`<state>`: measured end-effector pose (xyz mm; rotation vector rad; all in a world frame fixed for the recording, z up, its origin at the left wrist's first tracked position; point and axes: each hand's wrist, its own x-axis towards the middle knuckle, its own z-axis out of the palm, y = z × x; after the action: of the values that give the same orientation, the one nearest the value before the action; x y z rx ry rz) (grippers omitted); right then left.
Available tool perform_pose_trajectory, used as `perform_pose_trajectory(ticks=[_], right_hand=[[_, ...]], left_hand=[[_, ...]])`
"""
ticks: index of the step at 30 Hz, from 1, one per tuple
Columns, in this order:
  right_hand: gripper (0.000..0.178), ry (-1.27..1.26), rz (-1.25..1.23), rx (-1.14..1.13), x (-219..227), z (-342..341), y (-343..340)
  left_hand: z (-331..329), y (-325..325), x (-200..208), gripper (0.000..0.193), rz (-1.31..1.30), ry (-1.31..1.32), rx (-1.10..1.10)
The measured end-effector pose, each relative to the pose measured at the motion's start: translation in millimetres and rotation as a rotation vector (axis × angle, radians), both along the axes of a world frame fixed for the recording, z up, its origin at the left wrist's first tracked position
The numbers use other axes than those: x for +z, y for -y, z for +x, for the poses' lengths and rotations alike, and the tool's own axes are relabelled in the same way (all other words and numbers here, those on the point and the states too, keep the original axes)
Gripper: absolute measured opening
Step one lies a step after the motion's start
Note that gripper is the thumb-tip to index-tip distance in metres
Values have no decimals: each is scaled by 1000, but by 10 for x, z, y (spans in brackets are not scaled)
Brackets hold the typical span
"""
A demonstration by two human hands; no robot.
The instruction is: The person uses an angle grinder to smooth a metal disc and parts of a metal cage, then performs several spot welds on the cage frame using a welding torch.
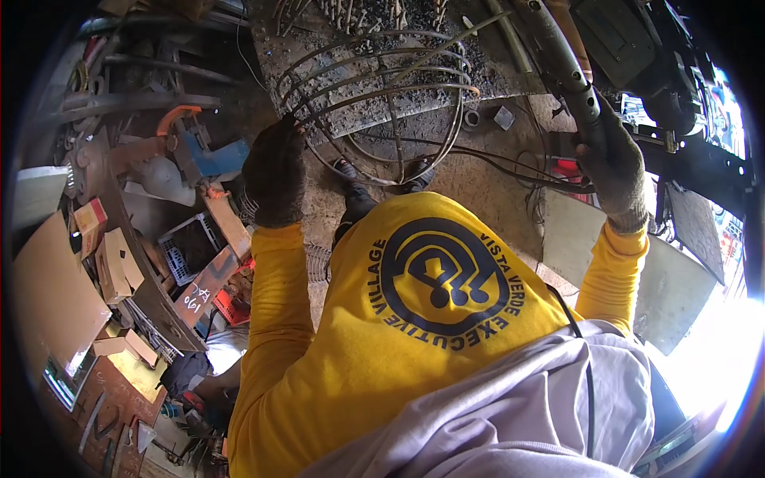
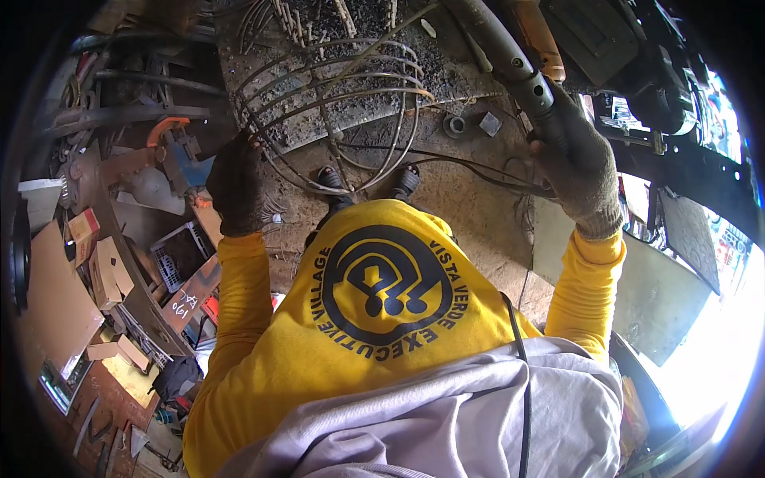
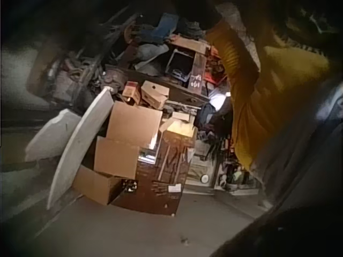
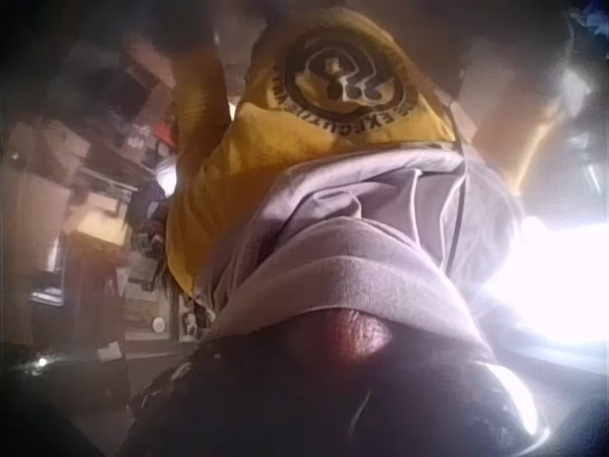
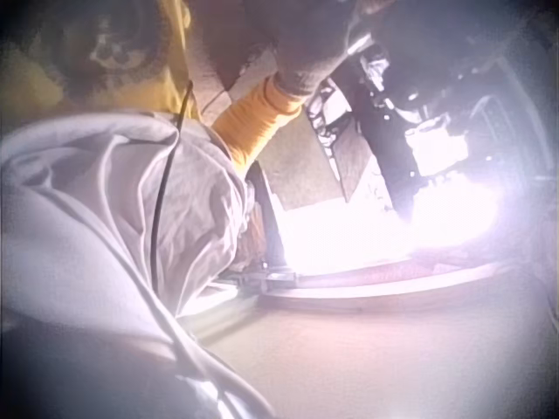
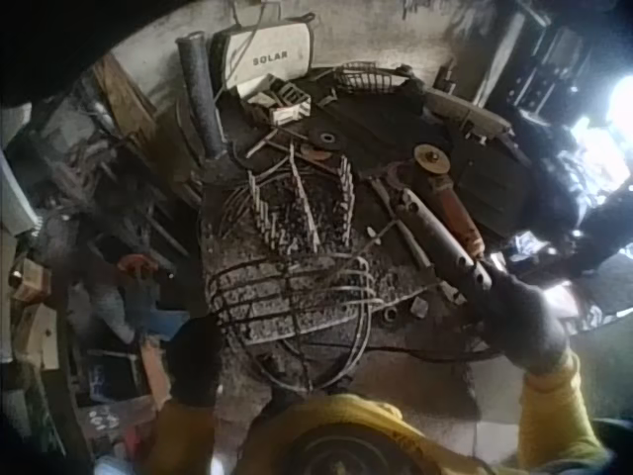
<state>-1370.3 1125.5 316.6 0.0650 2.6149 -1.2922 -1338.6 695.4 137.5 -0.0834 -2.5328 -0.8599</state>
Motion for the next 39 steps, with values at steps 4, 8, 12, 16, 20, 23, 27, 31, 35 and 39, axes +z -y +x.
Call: perform_pose_trajectory(ticks=[4, 8, 12, 16, 20, 23, 27, 31, 35, 39], right_hand=[[66, -25, 16, 33, -17, -2, -32], [60, -22, 22, 21, 2, 3, -29], [40, -68, 67, 79, -57, -34, -115], [46, 4, -46, -10, -37, 13, -87], [54, -317, 30, 140, -152, -22, -131], [56, -210, 36, 104, -116, -37, -167], [56, -153, -37, 91, -123, 0, -136], [56, -166, 10, 137, -141, -19, -154], [57, -106, -1, 82, -105, -14, -89], [59, -31, 9, 38, -43, -6, -6]], left_hand=[[-2, -20, 63, 22, -1, 8, -15], [2, 7, -10, 24, 9, 100, -7], [12, 29, 9, 25, -133, 51, -5], [17, 67, -48, 26, -280, 5, -25], [46, 116, -99, 27, -393, 13, -38], [50, 131, -134, 28, -459, 6, -34], [-4, 68, 9, 24, -390, -75, -46], [16, -21, 104, 22, -76, 55, 23], [26, -20, 82, 21, 33, 108, 59], [26, -49, 42, 21, 239, 100, 56]])
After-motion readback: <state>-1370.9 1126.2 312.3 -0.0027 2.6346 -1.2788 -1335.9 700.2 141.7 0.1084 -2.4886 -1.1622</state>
